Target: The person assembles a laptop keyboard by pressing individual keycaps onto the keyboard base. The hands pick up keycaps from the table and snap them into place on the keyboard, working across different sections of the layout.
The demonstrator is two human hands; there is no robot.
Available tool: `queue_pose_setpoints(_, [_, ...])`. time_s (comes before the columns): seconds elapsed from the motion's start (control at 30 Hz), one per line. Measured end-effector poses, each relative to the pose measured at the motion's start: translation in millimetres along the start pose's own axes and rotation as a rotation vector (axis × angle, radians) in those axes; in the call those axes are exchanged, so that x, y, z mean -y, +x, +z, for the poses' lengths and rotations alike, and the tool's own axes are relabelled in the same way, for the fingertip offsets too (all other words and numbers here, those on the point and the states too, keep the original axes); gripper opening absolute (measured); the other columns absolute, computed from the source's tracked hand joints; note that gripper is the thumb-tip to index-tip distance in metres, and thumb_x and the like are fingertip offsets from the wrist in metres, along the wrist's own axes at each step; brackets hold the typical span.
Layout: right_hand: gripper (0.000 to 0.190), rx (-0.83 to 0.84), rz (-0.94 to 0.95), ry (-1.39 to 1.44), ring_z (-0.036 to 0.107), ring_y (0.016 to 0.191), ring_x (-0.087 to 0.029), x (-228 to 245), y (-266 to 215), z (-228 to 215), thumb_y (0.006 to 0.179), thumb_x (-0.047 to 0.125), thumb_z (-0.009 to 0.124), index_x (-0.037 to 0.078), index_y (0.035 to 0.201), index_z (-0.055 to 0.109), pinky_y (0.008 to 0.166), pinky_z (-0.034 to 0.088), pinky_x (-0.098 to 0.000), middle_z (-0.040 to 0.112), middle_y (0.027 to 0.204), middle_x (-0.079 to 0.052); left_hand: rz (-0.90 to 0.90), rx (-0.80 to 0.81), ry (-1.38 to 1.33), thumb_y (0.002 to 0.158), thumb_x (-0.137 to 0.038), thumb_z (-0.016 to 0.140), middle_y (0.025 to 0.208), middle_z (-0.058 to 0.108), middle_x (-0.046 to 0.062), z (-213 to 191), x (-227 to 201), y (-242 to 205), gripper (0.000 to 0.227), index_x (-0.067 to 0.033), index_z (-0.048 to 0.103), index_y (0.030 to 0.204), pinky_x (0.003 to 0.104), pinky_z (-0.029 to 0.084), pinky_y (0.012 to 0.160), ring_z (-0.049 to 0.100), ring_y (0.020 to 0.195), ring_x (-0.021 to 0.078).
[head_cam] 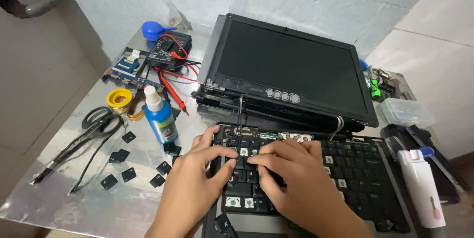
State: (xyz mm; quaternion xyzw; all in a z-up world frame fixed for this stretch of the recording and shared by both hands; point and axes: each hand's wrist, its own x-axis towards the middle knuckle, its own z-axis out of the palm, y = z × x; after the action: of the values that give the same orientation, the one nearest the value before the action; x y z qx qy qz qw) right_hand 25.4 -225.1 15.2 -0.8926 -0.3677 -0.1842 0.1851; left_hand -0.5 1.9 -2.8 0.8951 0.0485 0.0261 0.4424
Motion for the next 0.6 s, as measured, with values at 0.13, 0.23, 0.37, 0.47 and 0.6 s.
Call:
queue_pose_setpoints(0.13, [0.016, 0.022, 0.064, 0.013, 0.070, 0.091, -0.015, 2.3, 2.6, -0.3, 0.095, 0.025, 0.079, 0.031, 0.109, 0.080, 0.081, 0.031, -0.0446, 0.074, 0.102, 0.016, -0.089, 0.037, 0.018, 0.091, -0.033, 0.077, 0.173, 0.058, -0.019, -3.6, -7.2, -1.7, 0.016, -0.0399, 0.088, 0.101, 0.042, 0.057, 0.076, 0.083, 0.106, 0.0131])
queue_pose_setpoints(0.23, [0.019, 0.075, 0.080, -0.004, 0.070, 0.101, -0.018, -4.3, 0.9, 5.7, 0.097, 0.031, 0.081, 0.030, 0.115, 0.080, 0.083, 0.033, -0.0462, 0.074, 0.109, 0.012, -0.102, 0.039, 0.022, 0.091, -0.033, 0.076, 0.173, 0.058, -0.020, -3.3, -8.3, -2.0, 0.016, -0.0404, 0.087, 0.101, 0.046, 0.059, 0.086, 0.069, 0.141, 0.0090])
queue_pose_setpoints(0.37, [0.016, 0.063, 0.053, -0.027, 0.067, 0.097, -0.019, -7.1, 3.3, 9.7, 0.094, 0.032, 0.085, 0.032, 0.109, 0.080, 0.080, 0.033, -0.0481, 0.075, 0.106, 0.014, -0.053, 0.018, 0.024, 0.090, -0.033, 0.077, 0.169, 0.060, -0.017, -1.7, -5.1, -1.8, 0.016, -0.0409, 0.088, 0.101, 0.045, 0.059, 0.086, 0.076, 0.130, 0.0160])
queue_pose_setpoints(0.47, [0.012, 0.144, 0.138, 0.002, 0.068, 0.103, -0.018, -7.0, 5.3, 9.8, 0.097, 0.035, 0.081, 0.032, 0.108, 0.083, 0.086, 0.034, -0.0477, 0.077, 0.110, 0.015, -0.085, 0.030, 0.021, 0.091, -0.033, 0.077, 0.171, 0.059, -0.018, -1.7, -5.9, -2.3, 0.016, -0.0401, 0.088, 0.101, 0.045, 0.060, 0.085, 0.077, 0.130, 0.0146])
queue_pose_setpoints(0.6, [0.005, 0.207, 0.274, 0.061, 0.068, 0.103, -0.015, -3.0, 10.9, 6.1, 0.098, 0.036, 0.079, 0.035, 0.103, 0.081, 0.088, 0.033, -0.0461, 0.079, 0.105, 0.018, -0.023, 0.004, 0.011, 0.091, -0.031, 0.077, 0.168, 0.062, -0.015, 0.2, -3.0, -2.1, 0.015, -0.0380, 0.087, 0.100, 0.044, 0.060, 0.084, 0.074, 0.132, 0.0137])
